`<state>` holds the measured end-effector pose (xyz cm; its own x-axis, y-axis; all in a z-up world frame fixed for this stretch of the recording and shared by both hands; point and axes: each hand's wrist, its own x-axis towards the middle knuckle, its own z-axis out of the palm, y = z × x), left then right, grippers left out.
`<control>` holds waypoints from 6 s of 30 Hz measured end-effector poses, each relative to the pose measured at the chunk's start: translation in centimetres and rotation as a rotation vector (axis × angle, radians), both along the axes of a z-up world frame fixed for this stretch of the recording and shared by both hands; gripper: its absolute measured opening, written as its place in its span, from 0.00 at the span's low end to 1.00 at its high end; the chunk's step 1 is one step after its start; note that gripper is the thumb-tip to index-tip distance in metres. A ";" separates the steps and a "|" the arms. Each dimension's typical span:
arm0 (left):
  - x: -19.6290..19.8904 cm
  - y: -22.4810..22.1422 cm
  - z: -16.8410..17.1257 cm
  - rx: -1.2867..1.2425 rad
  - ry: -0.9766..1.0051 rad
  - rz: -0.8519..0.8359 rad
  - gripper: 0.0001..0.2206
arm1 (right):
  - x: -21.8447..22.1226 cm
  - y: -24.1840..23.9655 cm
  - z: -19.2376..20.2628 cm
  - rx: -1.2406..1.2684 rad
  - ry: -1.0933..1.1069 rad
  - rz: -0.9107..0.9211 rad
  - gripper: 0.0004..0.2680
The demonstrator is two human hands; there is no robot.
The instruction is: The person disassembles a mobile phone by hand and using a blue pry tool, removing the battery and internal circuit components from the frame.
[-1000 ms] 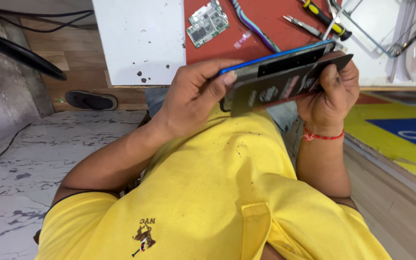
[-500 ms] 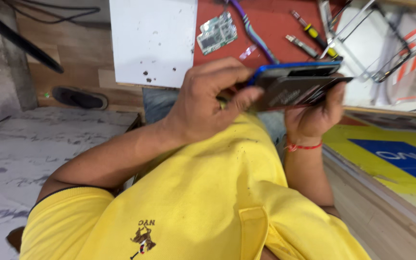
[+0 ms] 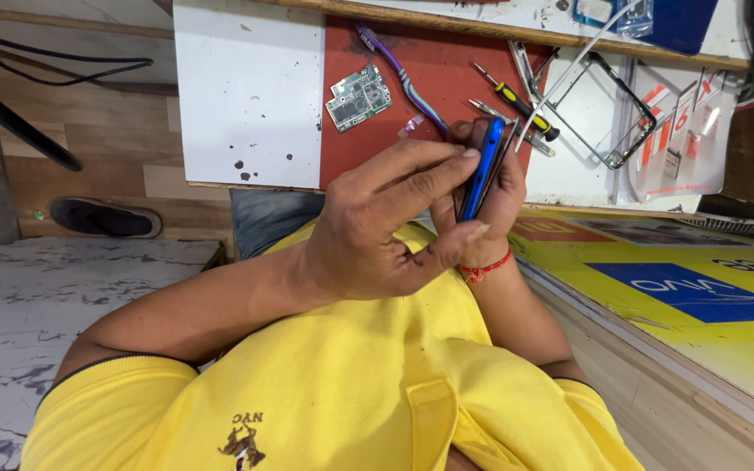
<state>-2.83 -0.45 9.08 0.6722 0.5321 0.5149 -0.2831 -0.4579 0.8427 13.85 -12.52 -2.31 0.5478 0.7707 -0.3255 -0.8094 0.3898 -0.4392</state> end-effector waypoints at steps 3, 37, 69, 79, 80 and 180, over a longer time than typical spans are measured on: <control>-0.1 0.0 -0.4 0.017 0.016 0.021 0.19 | 0.3 0.8 -0.4 0.068 0.017 0.087 0.14; 0.5 1.9 -0.3 0.096 0.041 0.053 0.43 | 1.6 2.9 0.9 -0.068 0.351 0.551 0.16; 0.7 -1.3 0.0 0.031 0.065 0.301 0.40 | 1.8 2.9 0.9 -0.090 0.348 0.741 0.12; 0.9 -2.0 -1.0 0.123 -0.072 0.256 0.39 | 4.1 4.0 2.2 0.062 0.084 0.690 0.08; 1.1 -1.8 -1.0 0.130 -0.083 0.255 0.40 | 4.1 4.1 2.5 0.054 0.086 0.687 0.08; 6.4 3.7 -7.6 -1.039 -0.257 -0.030 0.22 | 0.3 2.0 7.8 -0.327 -1.731 0.144 0.08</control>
